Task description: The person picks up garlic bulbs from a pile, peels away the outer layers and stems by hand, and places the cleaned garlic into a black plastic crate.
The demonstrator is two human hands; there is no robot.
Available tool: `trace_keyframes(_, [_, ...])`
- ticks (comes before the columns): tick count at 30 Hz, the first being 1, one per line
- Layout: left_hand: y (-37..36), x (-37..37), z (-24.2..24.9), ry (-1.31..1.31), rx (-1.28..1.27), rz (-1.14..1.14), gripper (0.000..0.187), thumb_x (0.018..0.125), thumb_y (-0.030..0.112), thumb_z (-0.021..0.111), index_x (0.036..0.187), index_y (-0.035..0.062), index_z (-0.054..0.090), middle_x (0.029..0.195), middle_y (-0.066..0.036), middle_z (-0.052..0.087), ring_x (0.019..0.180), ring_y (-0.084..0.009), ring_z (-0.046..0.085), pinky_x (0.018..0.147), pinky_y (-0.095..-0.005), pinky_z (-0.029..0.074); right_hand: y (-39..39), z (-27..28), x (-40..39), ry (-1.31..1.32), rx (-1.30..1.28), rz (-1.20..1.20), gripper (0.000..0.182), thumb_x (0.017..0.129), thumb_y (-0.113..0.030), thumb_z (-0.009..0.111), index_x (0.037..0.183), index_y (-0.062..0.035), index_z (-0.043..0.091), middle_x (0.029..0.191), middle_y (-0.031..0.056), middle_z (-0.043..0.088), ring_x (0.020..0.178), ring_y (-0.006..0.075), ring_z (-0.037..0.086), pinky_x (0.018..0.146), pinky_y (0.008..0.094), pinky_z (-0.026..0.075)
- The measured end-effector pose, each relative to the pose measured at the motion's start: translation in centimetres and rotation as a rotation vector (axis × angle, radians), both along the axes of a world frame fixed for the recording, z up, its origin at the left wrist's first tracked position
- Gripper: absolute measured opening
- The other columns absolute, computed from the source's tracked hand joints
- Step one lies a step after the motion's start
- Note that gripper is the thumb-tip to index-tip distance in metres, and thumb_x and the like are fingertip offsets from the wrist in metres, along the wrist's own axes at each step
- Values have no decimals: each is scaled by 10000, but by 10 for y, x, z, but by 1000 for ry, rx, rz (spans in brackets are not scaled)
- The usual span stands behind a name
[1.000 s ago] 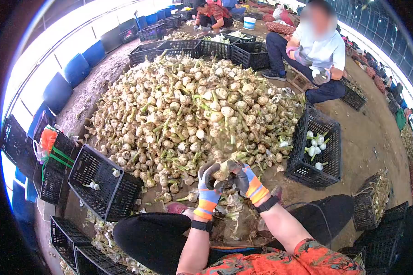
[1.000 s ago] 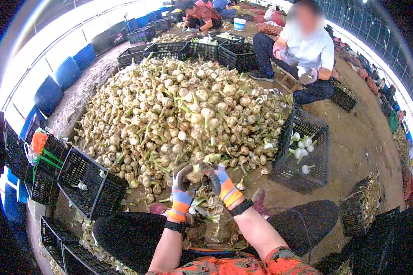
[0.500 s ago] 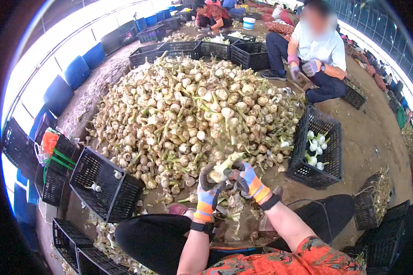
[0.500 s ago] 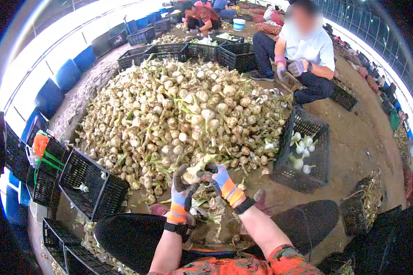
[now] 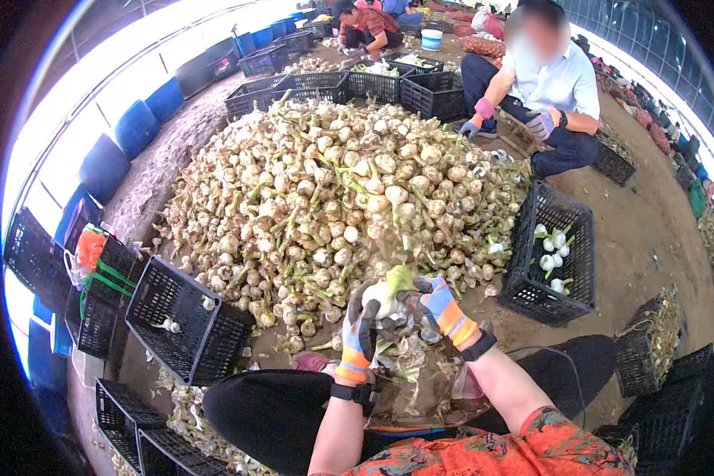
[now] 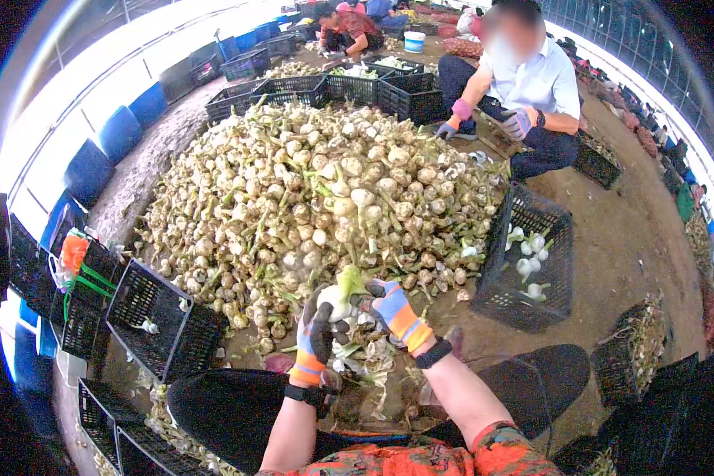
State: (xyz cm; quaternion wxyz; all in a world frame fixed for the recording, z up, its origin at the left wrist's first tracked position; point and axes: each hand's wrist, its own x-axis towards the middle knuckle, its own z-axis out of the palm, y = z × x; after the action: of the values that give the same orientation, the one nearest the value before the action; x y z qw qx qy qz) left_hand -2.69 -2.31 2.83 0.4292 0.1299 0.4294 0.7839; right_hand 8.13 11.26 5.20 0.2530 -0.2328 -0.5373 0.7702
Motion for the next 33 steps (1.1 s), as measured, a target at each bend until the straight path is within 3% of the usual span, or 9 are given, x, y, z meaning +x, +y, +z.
trace_keyframes(7, [5,-1,-36,554,-82,85,656,695,69,729,1253,-1,392,1128,-131,551,1015,-197,556,847,-320,487,8,-12,0,-244,669,23,363,703,-11,557,1062,41,575,924,89,650,765,144,611,706,260,487])
trace_keyframes(11, [-2,-2,5,575,56,-113,730,627,94,789,1246,-14,418,1148,-101,548,1020,-159,546,870,-301,464,50,-71,5,20,-351,-277,165,751,-84,575,875,6,637,810,75,645,597,142,572,532,280,457])
trace_keyframes(13, [-5,0,19,558,83,-166,783,614,81,792,1277,-14,386,1142,-91,525,1013,-173,538,884,-295,446,61,-83,24,-373,-36,-332,185,694,-30,567,855,13,648,822,90,662,650,196,615,609,307,491])
trace_keyframes(15, [-4,1,15,555,65,-125,814,606,109,803,1286,-11,373,1160,-94,511,1017,-176,533,884,-294,443,58,-91,28,-803,677,189,279,714,-122,620,971,-16,641,985,169,637,928,278,614,803,343,475])
trace_keyframes(17, [-3,4,7,511,-7,-144,902,582,143,823,1319,2,322,1163,-99,491,1010,-180,520,865,-283,443,50,-100,24,-425,638,43,324,728,-155,638,1019,-14,630,1038,158,625,984,251,594,853,316,452])
trace_keyframes(19, [2,6,-16,539,-13,-88,906,584,104,809,1331,16,304,1133,-87,482,983,-177,515,846,-275,448,19,-1,16,-187,312,286,399,733,-61,664,1112,25,570,1072,96,618,955,162,580,841,278,448])
trace_keyframes(21, [5,11,-8,530,44,-94,913,577,78,805,1333,34,295,1093,-72,472,952,-172,516,817,-273,457,7,39,10,-347,860,367,324,730,-115,662,1035,-15,620,986,129,635,904,219,601,807,300,461])
trace_keyframes(29, [4,12,-3,714,23,-21,843,563,91,815,1254,41,335,1057,-59,472,938,-159,516,811,-284,458,4,60,-12,-627,1417,454,244,701,-225,574,825,-17,600,868,191,616,830,341,599,743,408,472])
trace_keyframes(33, [5,7,-19,569,55,33,850,550,156,839,1210,35,317,1060,-76,473,932,-178,522,804,-289,459,10,59,-15,-501,1072,400,303,691,-192,606,913,13,588,895,204,615,860,342,594,760,393,473])
